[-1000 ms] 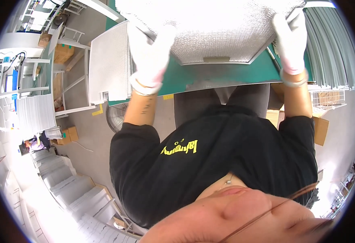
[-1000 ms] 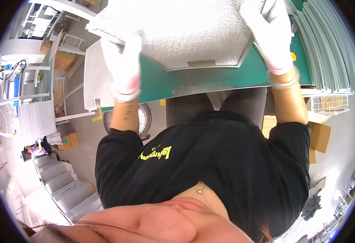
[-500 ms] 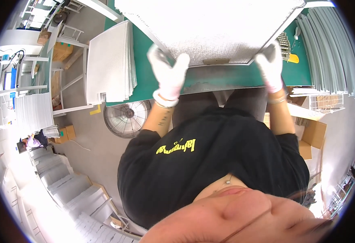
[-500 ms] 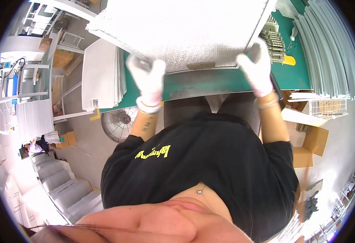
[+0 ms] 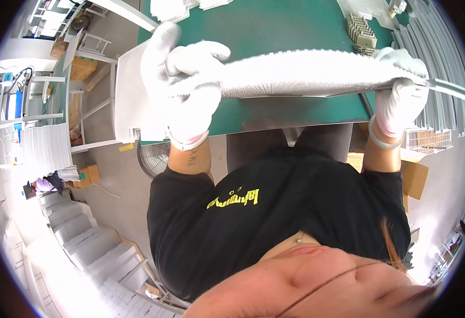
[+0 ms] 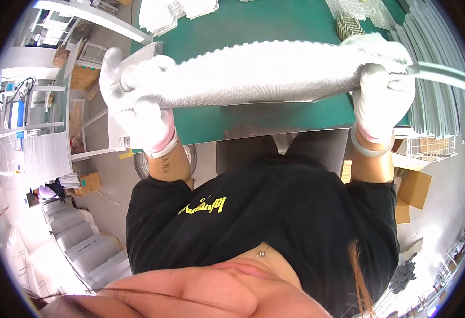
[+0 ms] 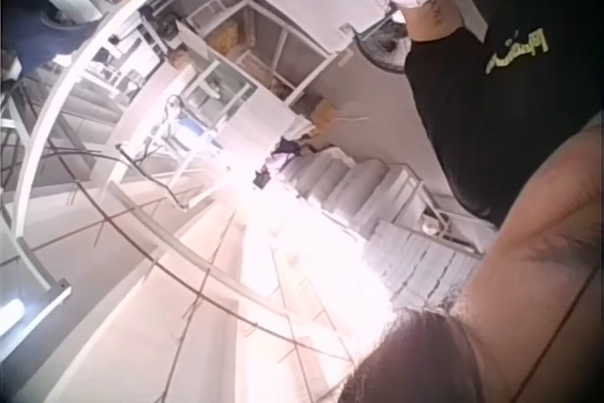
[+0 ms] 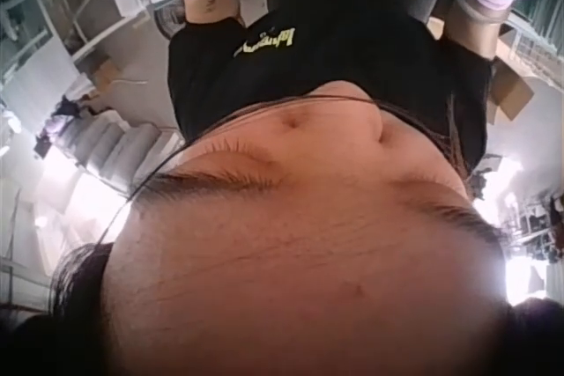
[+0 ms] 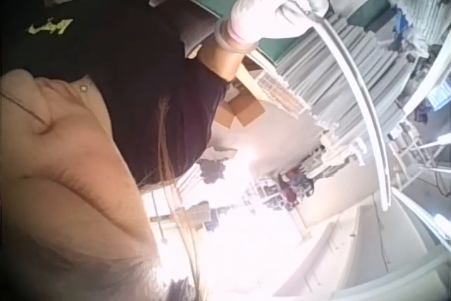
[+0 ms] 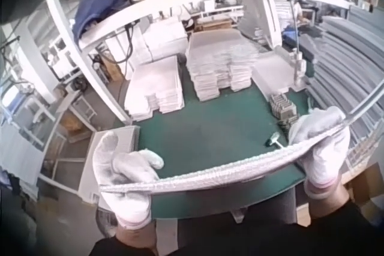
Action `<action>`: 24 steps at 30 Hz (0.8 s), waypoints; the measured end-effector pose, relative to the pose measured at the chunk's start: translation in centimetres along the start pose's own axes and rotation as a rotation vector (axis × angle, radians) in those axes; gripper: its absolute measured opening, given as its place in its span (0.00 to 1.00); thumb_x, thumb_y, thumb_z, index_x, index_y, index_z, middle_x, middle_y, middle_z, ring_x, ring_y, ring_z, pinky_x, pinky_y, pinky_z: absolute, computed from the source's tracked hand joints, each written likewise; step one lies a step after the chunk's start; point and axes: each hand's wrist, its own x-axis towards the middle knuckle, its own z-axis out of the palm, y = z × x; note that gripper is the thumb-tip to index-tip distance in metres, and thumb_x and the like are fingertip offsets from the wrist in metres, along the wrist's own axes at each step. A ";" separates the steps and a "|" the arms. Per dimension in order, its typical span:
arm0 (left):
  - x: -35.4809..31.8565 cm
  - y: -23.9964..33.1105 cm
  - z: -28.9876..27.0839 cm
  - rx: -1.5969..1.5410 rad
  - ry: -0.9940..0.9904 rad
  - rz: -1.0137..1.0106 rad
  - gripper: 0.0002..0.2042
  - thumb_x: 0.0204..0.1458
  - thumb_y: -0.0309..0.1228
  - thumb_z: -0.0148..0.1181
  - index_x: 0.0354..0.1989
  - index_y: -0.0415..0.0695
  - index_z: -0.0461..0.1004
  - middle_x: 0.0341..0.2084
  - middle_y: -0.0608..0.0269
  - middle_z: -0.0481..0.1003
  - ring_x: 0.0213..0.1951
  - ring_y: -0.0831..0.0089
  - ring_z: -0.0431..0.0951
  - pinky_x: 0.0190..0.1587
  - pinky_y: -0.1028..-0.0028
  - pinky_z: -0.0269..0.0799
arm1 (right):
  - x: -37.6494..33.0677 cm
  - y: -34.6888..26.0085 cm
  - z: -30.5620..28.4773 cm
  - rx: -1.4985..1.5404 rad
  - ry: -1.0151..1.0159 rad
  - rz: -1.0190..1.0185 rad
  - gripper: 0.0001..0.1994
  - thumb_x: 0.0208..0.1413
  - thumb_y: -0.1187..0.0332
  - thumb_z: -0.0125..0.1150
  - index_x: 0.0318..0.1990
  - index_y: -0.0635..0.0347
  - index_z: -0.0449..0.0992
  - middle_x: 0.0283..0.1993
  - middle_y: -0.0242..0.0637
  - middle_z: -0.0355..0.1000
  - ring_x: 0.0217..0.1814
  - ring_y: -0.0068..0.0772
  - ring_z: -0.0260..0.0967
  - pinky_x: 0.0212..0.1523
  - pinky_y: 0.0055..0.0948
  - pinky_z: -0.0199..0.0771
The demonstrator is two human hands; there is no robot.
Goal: Assemble metal mesh grease filters for range hoods by attaching a latch and metal frame using a hammer and power tool.
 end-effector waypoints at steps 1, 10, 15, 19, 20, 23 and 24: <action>-0.3 0.2 0.3 -0.220 0.033 -0.059 0.05 0.53 0.25 0.64 0.36 0.37 0.78 0.26 0.58 0.77 0.30 0.65 0.80 0.41 0.61 0.77 | -0.4 -0.2 0.2 0.033 0.017 0.037 0.11 0.67 0.63 0.56 0.40 0.62 0.74 0.35 0.42 0.72 0.37 0.40 0.69 0.40 0.36 0.70; -3.3 -1.4 -3.7 -0.762 -0.815 0.200 0.16 0.63 0.41 0.51 0.32 0.42 0.79 0.32 0.57 0.80 0.34 0.64 0.80 0.50 0.59 0.72 | -0.7 -2.6 -3.0 0.330 -0.928 -0.374 0.18 0.68 0.67 0.51 0.20 0.50 0.65 0.23 0.28 0.66 0.25 0.18 0.66 0.17 0.21 0.56; -8.9 -4.5 -6.8 0.148 -1.187 -0.326 0.25 0.48 0.31 0.59 0.59 0.44 0.72 0.58 0.53 0.72 0.62 0.50 0.68 0.64 0.55 0.62 | -4.5 -4.9 -0.3 0.413 -0.826 -0.430 0.12 0.30 0.64 0.57 0.11 0.50 0.57 0.19 0.32 0.67 0.14 0.20 0.63 0.12 0.20 0.49; -9.2 -7.4 -6.8 0.382 -1.195 -0.305 0.24 0.49 0.31 0.62 0.58 0.45 0.72 0.56 0.54 0.73 0.61 0.52 0.69 0.64 0.55 0.62 | -7.6 -5.7 -3.5 0.389 -0.788 -0.260 0.10 0.40 0.69 0.61 0.31 0.61 0.70 0.36 0.52 0.75 0.32 0.48 0.73 0.29 0.47 0.70; -8.9 -7.7 -6.6 0.367 -1.219 -0.320 0.23 0.49 0.30 0.62 0.57 0.46 0.72 0.55 0.55 0.73 0.59 0.53 0.70 0.63 0.57 0.64 | -8.3 -5.7 -3.8 0.378 -0.775 -0.218 0.12 0.43 0.70 0.62 0.36 0.64 0.73 0.40 0.57 0.77 0.36 0.55 0.75 0.34 0.53 0.75; -9.3 -8.3 -7.1 0.407 -1.234 -0.335 0.19 0.49 0.28 0.61 0.53 0.46 0.74 0.51 0.57 0.76 0.54 0.54 0.73 0.59 0.59 0.66 | -7.8 -5.3 -2.3 0.374 -0.780 -0.277 0.10 0.35 0.67 0.59 0.26 0.59 0.66 0.32 0.48 0.73 0.27 0.41 0.70 0.25 0.40 0.64; -9.5 -8.6 -7.3 0.457 -1.223 -0.333 0.17 0.49 0.27 0.61 0.49 0.46 0.76 0.47 0.58 0.77 0.51 0.55 0.74 0.57 0.59 0.67 | -7.1 -5.1 -1.5 0.366 -0.786 -0.307 0.10 0.32 0.66 0.57 0.21 0.57 0.63 0.28 0.44 0.72 0.23 0.34 0.67 0.20 0.33 0.59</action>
